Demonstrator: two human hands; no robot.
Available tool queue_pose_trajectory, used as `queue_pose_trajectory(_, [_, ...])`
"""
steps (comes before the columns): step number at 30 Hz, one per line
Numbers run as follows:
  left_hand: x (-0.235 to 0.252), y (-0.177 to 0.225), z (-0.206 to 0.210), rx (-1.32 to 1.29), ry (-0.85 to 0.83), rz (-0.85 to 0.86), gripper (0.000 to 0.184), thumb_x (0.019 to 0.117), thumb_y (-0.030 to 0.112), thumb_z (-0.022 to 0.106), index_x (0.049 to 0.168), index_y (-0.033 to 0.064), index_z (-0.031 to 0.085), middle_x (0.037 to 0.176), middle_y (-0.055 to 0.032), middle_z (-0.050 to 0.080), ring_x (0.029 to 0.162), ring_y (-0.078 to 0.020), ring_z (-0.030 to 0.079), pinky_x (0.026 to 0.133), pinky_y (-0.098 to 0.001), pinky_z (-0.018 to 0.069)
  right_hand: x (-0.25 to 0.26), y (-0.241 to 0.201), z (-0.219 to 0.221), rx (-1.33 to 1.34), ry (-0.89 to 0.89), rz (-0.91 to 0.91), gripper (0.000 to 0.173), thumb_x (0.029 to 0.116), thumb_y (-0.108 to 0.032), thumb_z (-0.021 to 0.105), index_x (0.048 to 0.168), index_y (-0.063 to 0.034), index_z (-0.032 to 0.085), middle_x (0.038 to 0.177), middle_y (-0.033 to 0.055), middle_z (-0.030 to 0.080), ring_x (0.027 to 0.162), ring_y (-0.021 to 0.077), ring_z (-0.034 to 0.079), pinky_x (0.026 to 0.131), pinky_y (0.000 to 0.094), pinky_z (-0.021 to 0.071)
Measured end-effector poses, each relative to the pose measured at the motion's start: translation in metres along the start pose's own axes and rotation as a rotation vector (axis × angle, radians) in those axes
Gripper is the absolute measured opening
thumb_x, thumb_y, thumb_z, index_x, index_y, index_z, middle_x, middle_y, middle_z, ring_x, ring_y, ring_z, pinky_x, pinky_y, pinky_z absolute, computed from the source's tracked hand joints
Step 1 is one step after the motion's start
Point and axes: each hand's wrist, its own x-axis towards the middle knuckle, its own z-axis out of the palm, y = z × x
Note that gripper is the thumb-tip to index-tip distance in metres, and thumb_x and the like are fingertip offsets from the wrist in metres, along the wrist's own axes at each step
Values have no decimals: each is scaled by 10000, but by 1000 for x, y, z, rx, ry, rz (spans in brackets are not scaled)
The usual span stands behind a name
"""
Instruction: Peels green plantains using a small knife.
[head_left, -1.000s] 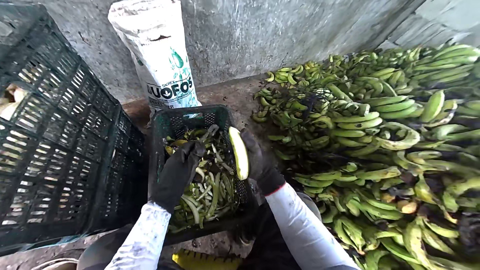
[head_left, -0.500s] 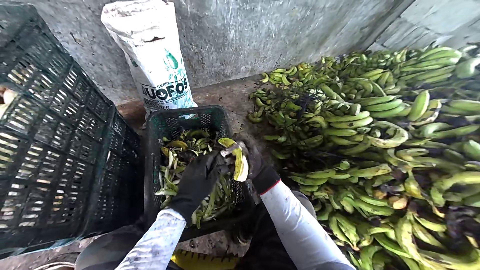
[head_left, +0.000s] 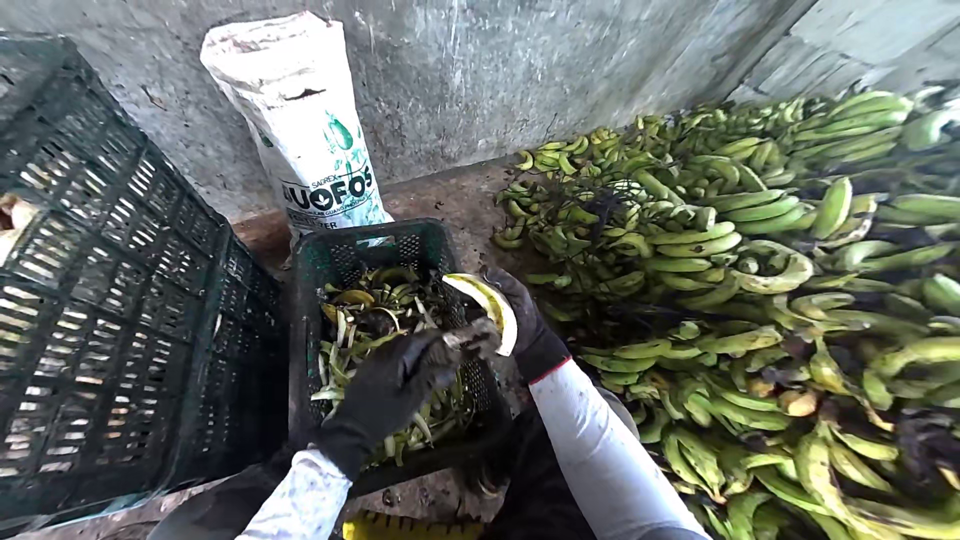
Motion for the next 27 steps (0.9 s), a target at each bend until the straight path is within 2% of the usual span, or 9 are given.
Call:
queue_pose_trajectory(2, [-1, 5, 13, 14, 1, 73, 631, 940, 579, 632, 1422, 173, 609, 1283, -87, 677, 1189, -212, 639, 1049, -458, 507, -3, 1, 3, -74, 92, 35, 403, 1088, -352, 325, 1011, -168, 676, 784, -14, 699, 674, 46, 669, 602, 221, 583])
queue_pose_trajectory(5, [4, 11, 18, 20, -9, -64, 627, 960, 554, 622, 1463, 184, 563, 1340, -90, 649, 1221, -228, 626, 1063, -475, 492, -7, 15, 4, -96, 131, 32, 329, 1085, -248, 347, 1007, -139, 648, 790, -13, 693, 702, 48, 670, 639, 221, 582])
queue_pose_trajectory(9, [19, -4, 2, 41, 158, -286, 598, 995, 551, 561, 1462, 179, 547, 1280, -151, 666, 1148, -312, 661, 1000, -572, 515, -4, 27, 22, -10, 52, 26, 341, 1045, -208, 355, 1014, -87, 673, 837, 43, 714, 736, 88, 686, 675, 255, 597])
queue_pose_trajectory(13, [11, -15, -26, -135, 374, -351, 481, 1026, 435, 592, 1402, 136, 568, 1140, -112, 697, 1004, -220, 681, 910, -481, 550, -8, 24, 28, 92, 52, 21, 335, 1034, -212, 386, 944, -97, 687, 800, 59, 714, 691, 104, 690, 632, 271, 602])
queue_pose_trajectory(15, [8, -27, -34, -102, 405, -373, 488, 1022, 482, 575, 1392, 163, 570, 1124, -88, 702, 980, -208, 687, 883, -478, 566, -8, 28, 20, 68, 100, 19, 321, 1019, -237, 385, 991, -87, 667, 798, 62, 701, 655, 115, 677, 582, 282, 598])
queue_pose_trajectory(18, [-3, -36, -46, 209, 167, -493, 431, 1044, 470, 504, 1343, 177, 610, 1190, -127, 696, 1068, -322, 688, 910, -597, 553, -15, 47, 14, -279, 265, -72, 338, 1071, -167, 330, 1237, -40, 596, 1026, 42, 709, 913, 79, 684, 814, 272, 599])
queue_pose_trajectory(21, [-25, -38, -41, 381, -222, -615, 519, 1008, 463, 561, 1392, 114, 590, 1303, -214, 644, 1207, -437, 616, 979, -670, 491, -8, 77, 29, -560, 523, 56, 361, 1109, -194, 355, 1336, 10, 550, 1119, 90, 664, 970, 79, 648, 839, 270, 570])
queue_pose_trajectory(25, [-34, -39, -15, 328, -414, -584, 563, 953, 516, 620, 1278, 58, 648, 1261, -234, 661, 1198, -458, 611, 967, -710, 465, 70, 79, 114, -401, 400, 51, 354, 1107, -279, 364, 1288, -47, 561, 1078, 89, 650, 934, 147, 649, 793, 368, 577])
queue_pose_trajectory(27, [-30, -36, -8, 325, -436, -549, 515, 961, 491, 612, 1251, 68, 650, 1202, -228, 679, 1147, -449, 639, 918, -703, 489, 113, 53, 188, -337, 192, 27, 283, 1083, -306, 380, 1098, -123, 596, 878, 29, 653, 742, 123, 644, 622, 323, 562])
